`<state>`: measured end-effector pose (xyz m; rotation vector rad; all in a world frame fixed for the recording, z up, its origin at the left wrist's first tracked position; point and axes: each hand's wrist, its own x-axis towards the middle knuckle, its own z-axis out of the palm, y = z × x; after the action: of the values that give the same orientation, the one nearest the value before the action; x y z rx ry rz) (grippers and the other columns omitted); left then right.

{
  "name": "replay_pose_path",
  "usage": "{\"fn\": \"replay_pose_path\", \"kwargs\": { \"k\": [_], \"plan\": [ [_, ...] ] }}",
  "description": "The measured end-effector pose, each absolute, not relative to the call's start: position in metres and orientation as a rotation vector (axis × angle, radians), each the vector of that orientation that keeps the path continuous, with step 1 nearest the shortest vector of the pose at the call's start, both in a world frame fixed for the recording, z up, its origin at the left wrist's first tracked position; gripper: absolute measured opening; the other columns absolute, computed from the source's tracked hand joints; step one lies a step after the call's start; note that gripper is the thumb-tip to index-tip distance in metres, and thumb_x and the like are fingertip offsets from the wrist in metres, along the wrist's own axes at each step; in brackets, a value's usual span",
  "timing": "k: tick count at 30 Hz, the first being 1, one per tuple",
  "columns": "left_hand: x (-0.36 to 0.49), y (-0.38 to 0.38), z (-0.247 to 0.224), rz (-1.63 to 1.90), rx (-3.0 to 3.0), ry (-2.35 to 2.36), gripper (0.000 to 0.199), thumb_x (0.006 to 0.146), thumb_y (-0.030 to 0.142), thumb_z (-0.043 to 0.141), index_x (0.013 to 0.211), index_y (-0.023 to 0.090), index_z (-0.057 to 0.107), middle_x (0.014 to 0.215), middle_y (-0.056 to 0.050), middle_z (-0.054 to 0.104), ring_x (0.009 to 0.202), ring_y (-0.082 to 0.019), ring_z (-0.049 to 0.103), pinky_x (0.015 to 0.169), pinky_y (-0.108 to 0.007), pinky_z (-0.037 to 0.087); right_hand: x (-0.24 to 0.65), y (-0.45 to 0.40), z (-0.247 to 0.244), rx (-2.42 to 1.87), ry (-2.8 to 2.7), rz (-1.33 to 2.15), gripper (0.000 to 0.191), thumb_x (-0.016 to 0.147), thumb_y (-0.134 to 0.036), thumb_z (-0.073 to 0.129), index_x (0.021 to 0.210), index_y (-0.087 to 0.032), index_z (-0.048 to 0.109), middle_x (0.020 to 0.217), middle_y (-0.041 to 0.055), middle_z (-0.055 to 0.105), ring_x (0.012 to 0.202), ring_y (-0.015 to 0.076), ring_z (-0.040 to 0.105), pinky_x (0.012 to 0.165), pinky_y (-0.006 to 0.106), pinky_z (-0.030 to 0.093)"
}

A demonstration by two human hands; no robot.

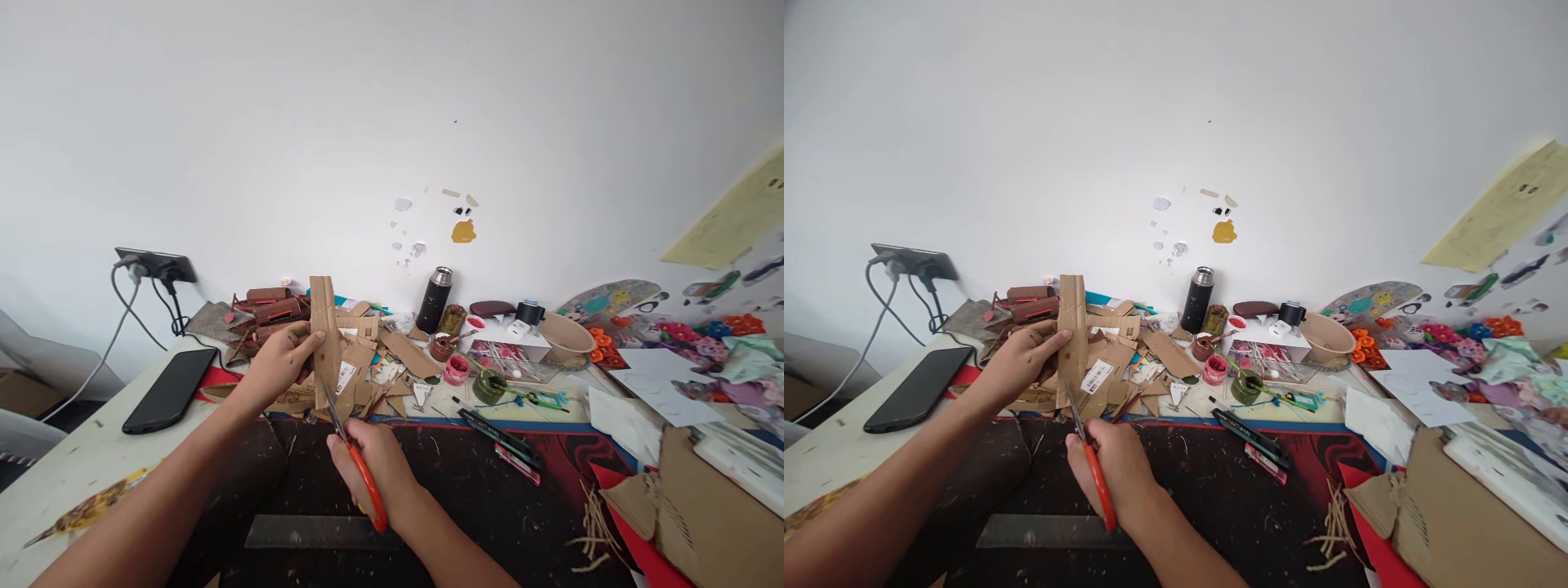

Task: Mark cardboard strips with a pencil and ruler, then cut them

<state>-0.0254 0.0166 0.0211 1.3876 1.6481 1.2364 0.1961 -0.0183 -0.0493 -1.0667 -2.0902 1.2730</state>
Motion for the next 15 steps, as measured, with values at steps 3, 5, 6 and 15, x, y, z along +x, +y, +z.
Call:
{"fn": "replay_pose_path", "kwargs": {
  "k": [3,5,6,15],
  "plan": [
    [-0.026,0.016,0.021,1.235,1.393,1.643,0.051,0.090,0.072,0.067,0.099,0.022,0.066,0.051,0.007,0.050,0.040,-0.015,0.046,0.041,-0.025,0.029,0.195,-0.020,-0.046,-1.066,-2.101,1.223,0.039,0.101,-0.031,0.063,0.069,-0.024,0.041,0.059,-0.0046,0.045,0.055,0.0129,0.042,0.057,0.028,0.028],
    [-0.026,0.015,0.020,1.235,1.394,1.639,0.050,0.090,0.072,0.066,0.097,0.022,0.066,0.051,0.007,0.050,0.040,-0.015,0.047,0.041,-0.025,0.030,0.195,-0.021,-0.042,-1.079,-2.098,1.216,0.039,0.100,-0.030,0.063,0.069,-0.024,0.041,0.060,-0.0045,0.044,0.057,0.0129,0.043,0.058,0.027,0.029],
    [-0.026,0.016,0.020,1.236,1.392,1.636,0.050,0.090,0.072,0.067,0.097,0.022,0.065,0.051,0.006,0.050,0.040,-0.015,0.047,0.042,-0.025,0.030,0.194,-0.021,-0.041,-1.084,-2.097,1.215,0.039,0.100,-0.030,0.062,0.069,-0.024,0.041,0.060,-0.0046,0.044,0.057,0.0129,0.043,0.058,0.027,0.029],
    [-0.026,0.018,0.018,1.238,1.382,1.626,0.052,0.088,0.073,0.067,0.098,0.022,0.065,0.052,0.007,0.051,0.040,-0.014,0.045,0.041,-0.025,0.029,0.192,-0.022,-0.052,-1.095,-2.029,1.396,0.032,0.104,-0.036,0.060,0.075,-0.025,0.050,0.052,-0.0060,0.048,0.043,0.0140,0.052,0.046,0.023,0.033]
  ]
}}
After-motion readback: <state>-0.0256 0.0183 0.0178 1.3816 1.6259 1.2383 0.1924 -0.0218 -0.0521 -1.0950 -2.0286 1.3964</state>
